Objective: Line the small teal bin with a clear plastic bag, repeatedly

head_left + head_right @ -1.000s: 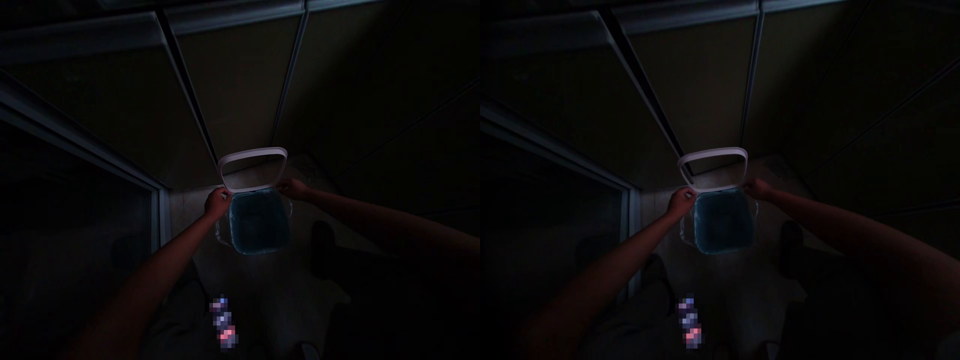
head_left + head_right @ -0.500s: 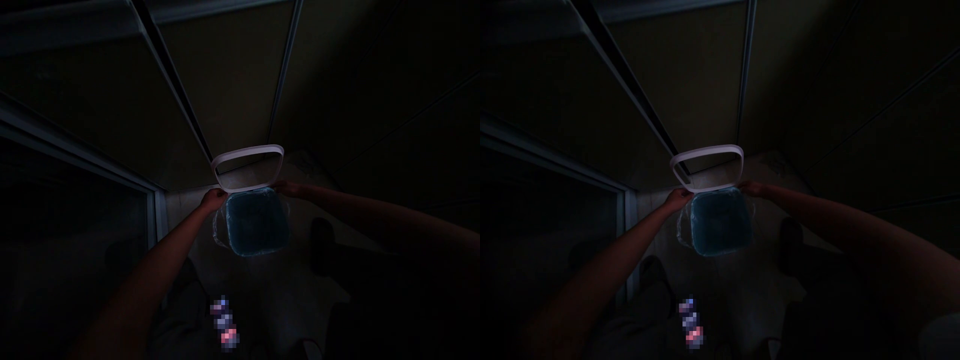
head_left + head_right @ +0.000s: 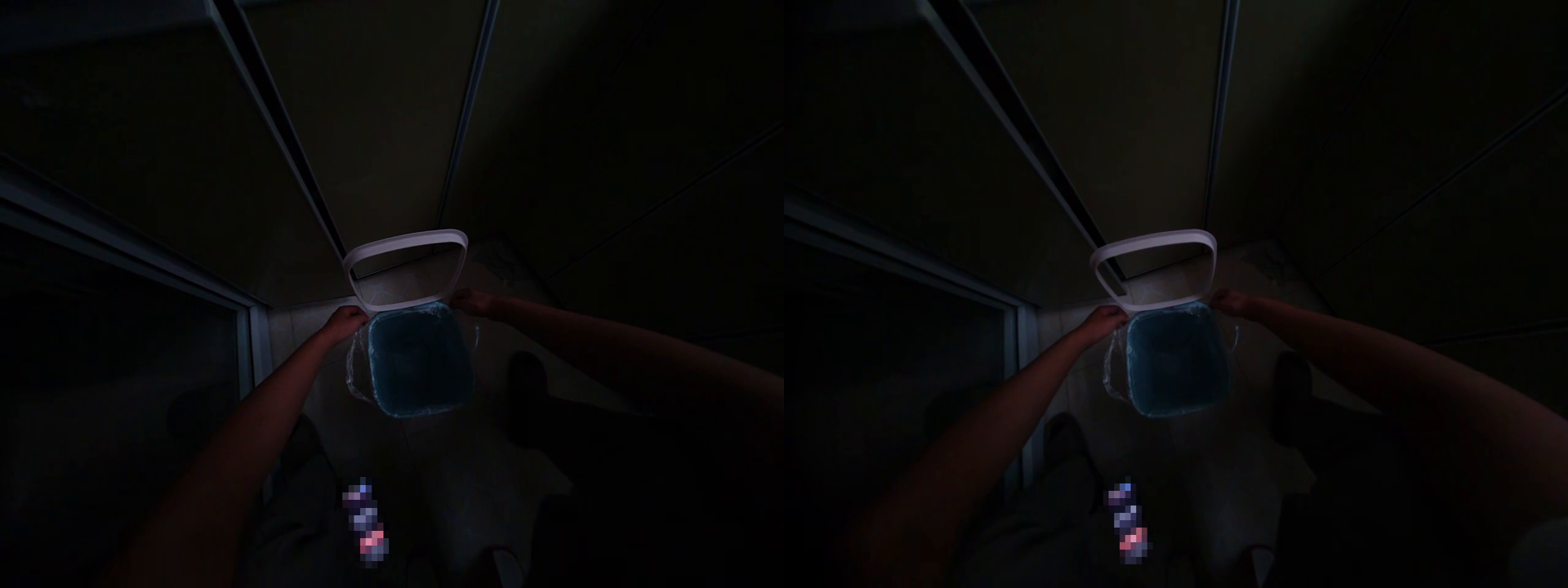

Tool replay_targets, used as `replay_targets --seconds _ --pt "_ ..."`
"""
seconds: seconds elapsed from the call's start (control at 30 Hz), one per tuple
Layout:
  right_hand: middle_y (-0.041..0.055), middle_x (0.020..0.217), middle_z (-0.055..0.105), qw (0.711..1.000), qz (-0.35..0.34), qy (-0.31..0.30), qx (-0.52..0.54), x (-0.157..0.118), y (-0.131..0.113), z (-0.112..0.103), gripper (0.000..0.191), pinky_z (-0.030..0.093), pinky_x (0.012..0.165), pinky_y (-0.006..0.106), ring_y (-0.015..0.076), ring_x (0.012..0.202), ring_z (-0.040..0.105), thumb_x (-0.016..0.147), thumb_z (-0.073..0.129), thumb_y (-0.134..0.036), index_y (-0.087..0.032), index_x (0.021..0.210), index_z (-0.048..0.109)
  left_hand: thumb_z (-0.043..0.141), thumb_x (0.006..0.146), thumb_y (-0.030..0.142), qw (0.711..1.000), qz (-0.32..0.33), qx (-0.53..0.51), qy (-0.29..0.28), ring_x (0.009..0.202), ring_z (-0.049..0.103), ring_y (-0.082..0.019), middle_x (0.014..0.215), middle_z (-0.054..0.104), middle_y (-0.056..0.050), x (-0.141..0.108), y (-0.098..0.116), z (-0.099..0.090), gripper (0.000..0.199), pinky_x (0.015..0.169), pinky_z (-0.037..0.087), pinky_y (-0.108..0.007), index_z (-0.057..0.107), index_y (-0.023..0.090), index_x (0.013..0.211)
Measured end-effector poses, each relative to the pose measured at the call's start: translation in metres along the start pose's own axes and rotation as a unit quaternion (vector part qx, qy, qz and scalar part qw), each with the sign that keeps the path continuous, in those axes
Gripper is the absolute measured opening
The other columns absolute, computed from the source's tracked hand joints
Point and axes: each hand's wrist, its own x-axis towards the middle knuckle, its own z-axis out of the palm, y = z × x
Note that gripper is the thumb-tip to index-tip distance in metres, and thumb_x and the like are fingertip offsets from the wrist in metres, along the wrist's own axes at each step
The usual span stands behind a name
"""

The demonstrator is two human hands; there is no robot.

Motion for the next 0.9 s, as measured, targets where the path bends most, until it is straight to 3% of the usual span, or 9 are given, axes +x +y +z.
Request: replay_targets --seconds 0.17,0.33,0.47,0.53,0.7,0.8,0.9 --pt "0.0026 0.075 0.066 0.998 0.052 -0.01 0.037 -0.001 -0.003 -0.001 0.027 0.043 0.058 0.021 0.0118 0.065 0.056 0.088 0.066 -0.041 -0.015 0.088 0.073 0.062 0.066 0.03 0.998 -0.067 -0.008 0.006 0.067 0.061 -0.019 0.062 0.065 -0.001 0.005 0.007 0.003 0.012 0.059 0.042 -0.029 0.069 0.02 0.062" --pt "0.0008 0.073 0.062 0.996 0.079 0.003 0.041 -0.001 -0.009 -0.001 0.026 0.04 0.054 0.021 0.0102 0.059 0.05 0.091 0.063 -0.038 -0.014 0.096 0.073 0.063 0.065 0.026 0.996 -0.092 -0.017 0.01 0.065 0.061 -0.019 0.065 0.067 -0.002 0.009 0.009 0.006 0.009 0.056 0.041 -0.029 0.068 0.02 0.063" --pt "0.003 0.077 0.068 0.994 0.1 0.025 0.03 0.0 -0.011 -0.001 0.024 0.043 0.055 0.02 0.0117 0.063 0.057 0.091 0.068 -0.037 -0.014 0.096 0.074 0.064 0.068 0.029 0.995 -0.096 -0.023 0.017 0.068 0.064 -0.02 0.071 0.072 -0.004 0.009 0.008 0.006 0.012 0.061 0.044 -0.03 0.072 0.02 0.068" --pt "0.0054 0.086 0.073 0.993 0.106 0.057 0.013 -0.001 -0.013 -0.006 0.026 0.046 0.058 0.02 0.0134 0.07 0.063 0.089 0.071 -0.034 -0.015 0.107 0.074 0.063 0.071 0.032 0.995 -0.089 -0.025 0.035 0.077 0.066 -0.021 0.08 0.075 -0.006 0.008 0.008 0.001 0.018 0.066 0.046 -0.029 0.076 0.02 0.078" --pt "0.013 0.117 0.074 0.99 0.022 0.135 -0.024 -0.026 -0.024 -0.038 0.044 0.053 0.071 0.023 0.0183 0.091 0.07 0.09 0.063 -0.019 -0.015 0.133 0.068 0.054 0.082 0.042 0.983 -0.042 -0.128 0.122 0.084 0.065 -0.018 0.105 0.076 -0.008 -0.004 0.017 -0.022 0.042 0.071 0.048 -0.027 0.077 0.019 0.109" --pt "0.0125 0.128 0.071 0.989 -0.061 0.133 -0.018 -0.052 -0.037 -0.054 0.054 0.055 0.079 0.025 0.0189 0.097 0.07 0.088 0.056 -0.008 -0.017 0.14 0.066 0.048 0.088 0.056 0.976 -0.021 -0.194 0.096 0.081 0.062 -0.016 0.107 0.074 -0.01 -0.019 0.029 -0.036 0.055 0.069 0.047 -0.026 0.075 0.017 0.116" --pt "0.0095 0.126 0.073 0.987 -0.098 0.121 -0.05 -0.075 -0.051 -0.062 0.057 0.056 0.084 0.026 0.0185 0.096 0.07 0.085 0.051 -0.001 -0.018 0.136 0.071 0.041 0.091 0.063 0.978 0.005 -0.2 0.064 0.083 0.062 -0.017 0.106 0.073 -0.011 -0.039 0.04 -0.043 0.063 0.072 0.049 -0.027 0.076 0.016 0.114"
